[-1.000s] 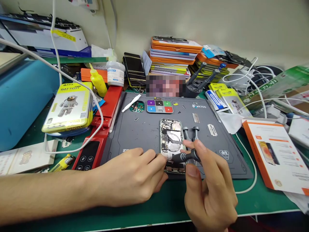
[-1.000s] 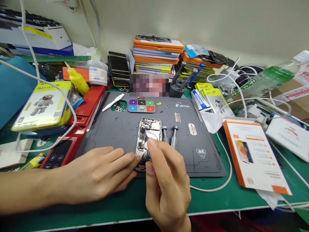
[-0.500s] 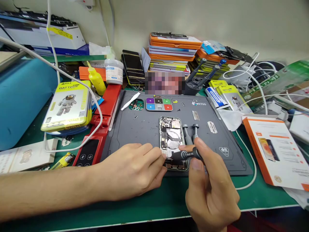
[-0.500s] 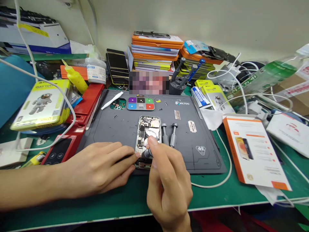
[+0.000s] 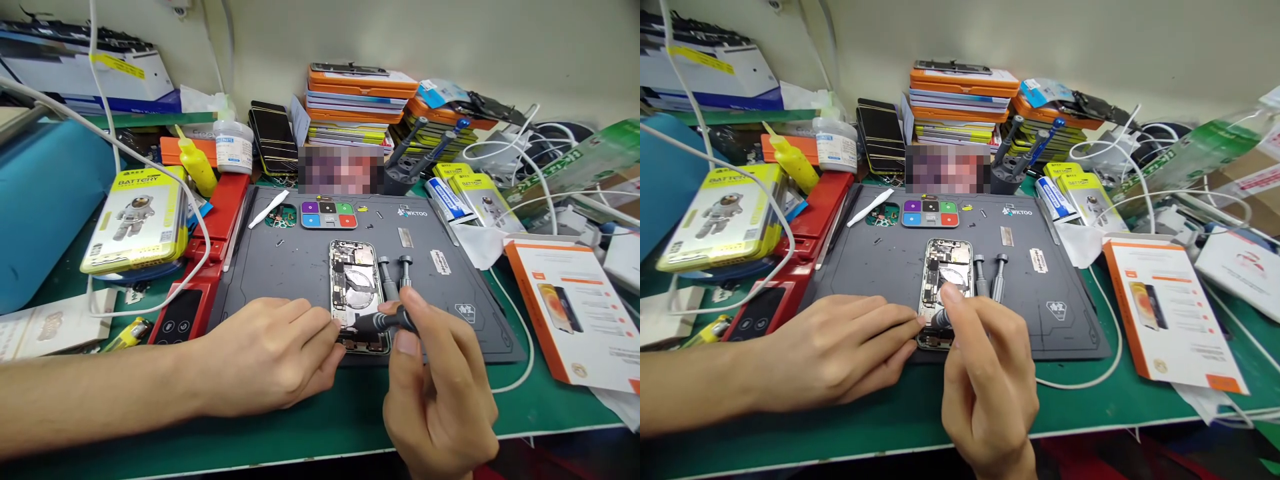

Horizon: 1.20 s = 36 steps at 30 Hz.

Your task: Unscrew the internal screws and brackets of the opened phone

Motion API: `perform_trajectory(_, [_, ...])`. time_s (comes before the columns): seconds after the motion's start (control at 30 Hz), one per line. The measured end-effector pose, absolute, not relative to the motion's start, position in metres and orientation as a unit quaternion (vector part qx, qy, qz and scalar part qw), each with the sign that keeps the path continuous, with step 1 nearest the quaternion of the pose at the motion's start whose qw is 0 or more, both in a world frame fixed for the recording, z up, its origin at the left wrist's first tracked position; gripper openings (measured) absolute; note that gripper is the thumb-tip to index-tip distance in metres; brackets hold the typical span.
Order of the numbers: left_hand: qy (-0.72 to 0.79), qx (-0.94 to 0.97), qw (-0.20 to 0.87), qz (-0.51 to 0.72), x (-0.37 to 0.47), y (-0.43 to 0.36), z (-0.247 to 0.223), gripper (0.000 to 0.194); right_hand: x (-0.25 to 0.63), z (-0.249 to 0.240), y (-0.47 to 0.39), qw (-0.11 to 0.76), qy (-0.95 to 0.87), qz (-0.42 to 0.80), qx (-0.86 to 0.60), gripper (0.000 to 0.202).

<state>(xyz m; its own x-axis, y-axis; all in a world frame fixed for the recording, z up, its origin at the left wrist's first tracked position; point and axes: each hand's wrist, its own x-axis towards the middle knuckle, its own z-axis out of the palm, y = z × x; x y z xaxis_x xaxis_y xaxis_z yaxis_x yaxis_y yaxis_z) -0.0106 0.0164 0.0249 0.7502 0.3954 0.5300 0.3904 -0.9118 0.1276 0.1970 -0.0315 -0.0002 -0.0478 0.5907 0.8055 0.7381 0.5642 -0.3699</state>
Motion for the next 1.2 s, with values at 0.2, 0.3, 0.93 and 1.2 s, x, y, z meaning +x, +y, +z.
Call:
perform_trajectory(0.2, [0.206, 0.937, -0.016, 0.28, -0.0102, 0.0157, 0.0233, 0.026, 0.1979, -0.0004, -0.0316, 0.51, -0.721, -0.076, -0.462, 0.071])
perform_trajectory(0.3, [0.208, 0.937, -0.016, 0.28, -0.0103, 0.0155, 0.0231, 0.025, 0.1987, -0.0002, -0.0318, 0.509, -0.719, -0.077, -0.467, 0.07])
perform_trajectory(0.93, [0.201, 0.945, 0.032, 0.256, -0.0105, 0.022, 0.0295, 0.022, 0.2021, 0.0011, -0.0287, 0.523, -0.73, -0.036, -0.437, 0.073])
perform_trajectory(1.2, [0.201, 0.944, 0.039, 0.258, -0.009, 0.0221, 0.0281, 0.015, 0.199, 0.0071, -0.0316, 0.519, -0.733, 0.018, -0.439, 0.078])
